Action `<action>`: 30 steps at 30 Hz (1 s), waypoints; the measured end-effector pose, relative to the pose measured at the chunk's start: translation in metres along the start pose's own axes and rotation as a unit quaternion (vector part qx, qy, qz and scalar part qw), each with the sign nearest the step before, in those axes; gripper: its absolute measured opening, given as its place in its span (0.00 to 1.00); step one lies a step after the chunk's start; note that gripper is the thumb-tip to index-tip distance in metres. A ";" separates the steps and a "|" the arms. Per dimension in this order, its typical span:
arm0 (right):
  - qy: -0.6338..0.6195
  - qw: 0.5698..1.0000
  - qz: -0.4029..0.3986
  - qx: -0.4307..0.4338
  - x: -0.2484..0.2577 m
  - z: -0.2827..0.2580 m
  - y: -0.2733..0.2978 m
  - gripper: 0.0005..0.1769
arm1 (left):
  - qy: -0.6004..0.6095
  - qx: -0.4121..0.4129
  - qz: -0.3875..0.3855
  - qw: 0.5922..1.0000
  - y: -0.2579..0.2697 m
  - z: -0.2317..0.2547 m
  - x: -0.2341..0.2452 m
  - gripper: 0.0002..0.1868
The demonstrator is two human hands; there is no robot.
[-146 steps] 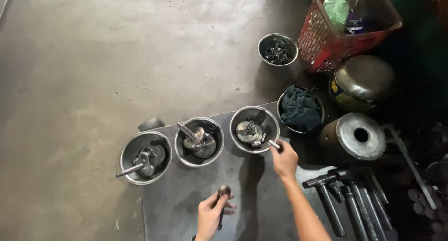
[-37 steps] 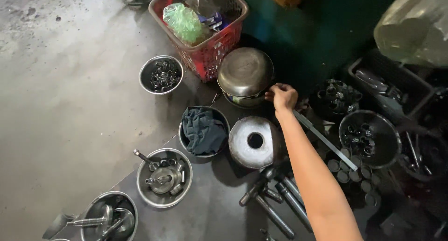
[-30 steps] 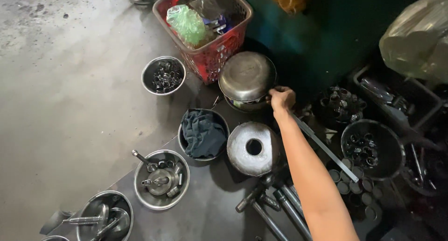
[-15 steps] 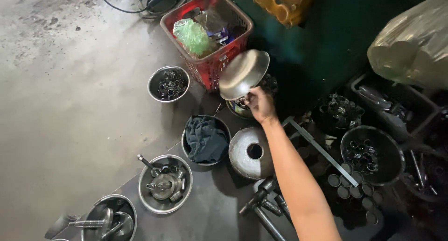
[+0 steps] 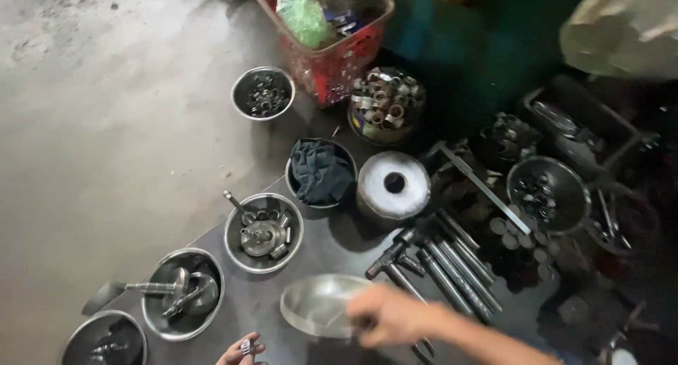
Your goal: The person cleans small metal parts in a workshop setting. They use a cloth to wipe a metal piece, then use a small brush to scrub it inside a metal bowl. The person handles the parts and tools with both hands, occasionally moving items on the workbench.
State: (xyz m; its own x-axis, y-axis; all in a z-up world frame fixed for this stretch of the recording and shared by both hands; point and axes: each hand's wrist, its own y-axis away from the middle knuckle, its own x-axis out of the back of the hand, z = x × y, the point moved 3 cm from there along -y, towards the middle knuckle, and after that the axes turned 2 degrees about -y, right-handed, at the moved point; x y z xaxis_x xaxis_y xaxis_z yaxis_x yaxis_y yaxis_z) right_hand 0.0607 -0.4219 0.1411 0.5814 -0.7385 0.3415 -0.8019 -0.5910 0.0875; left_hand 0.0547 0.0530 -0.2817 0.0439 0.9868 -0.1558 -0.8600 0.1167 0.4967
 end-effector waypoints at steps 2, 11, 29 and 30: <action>0.097 0.995 0.017 0.035 -0.079 0.054 0.005 0.09 | 0.116 0.142 -0.180 0.967 -0.024 0.029 -0.026 0.24; 0.344 0.931 0.110 0.050 -0.201 0.178 0.003 0.07 | -0.139 -0.083 -0.088 0.983 0.035 0.095 -0.091 0.19; 0.479 0.500 0.454 -0.560 0.043 0.271 0.276 0.20 | -0.031 -0.041 -0.038 0.998 0.127 0.193 -0.159 0.19; 0.466 0.487 0.468 -0.572 0.041 0.285 0.283 0.17 | -0.009 -0.041 -0.050 0.998 0.136 0.211 -0.170 0.18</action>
State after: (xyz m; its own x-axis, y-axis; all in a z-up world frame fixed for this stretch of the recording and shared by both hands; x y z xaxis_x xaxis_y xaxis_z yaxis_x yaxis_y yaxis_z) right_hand -0.1036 -0.7114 -0.0866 0.0004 0.2722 0.9622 -0.5170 0.8237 -0.2328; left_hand 0.0376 -0.0750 -0.0076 0.1391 0.9727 -0.1860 -0.8895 0.2053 0.4083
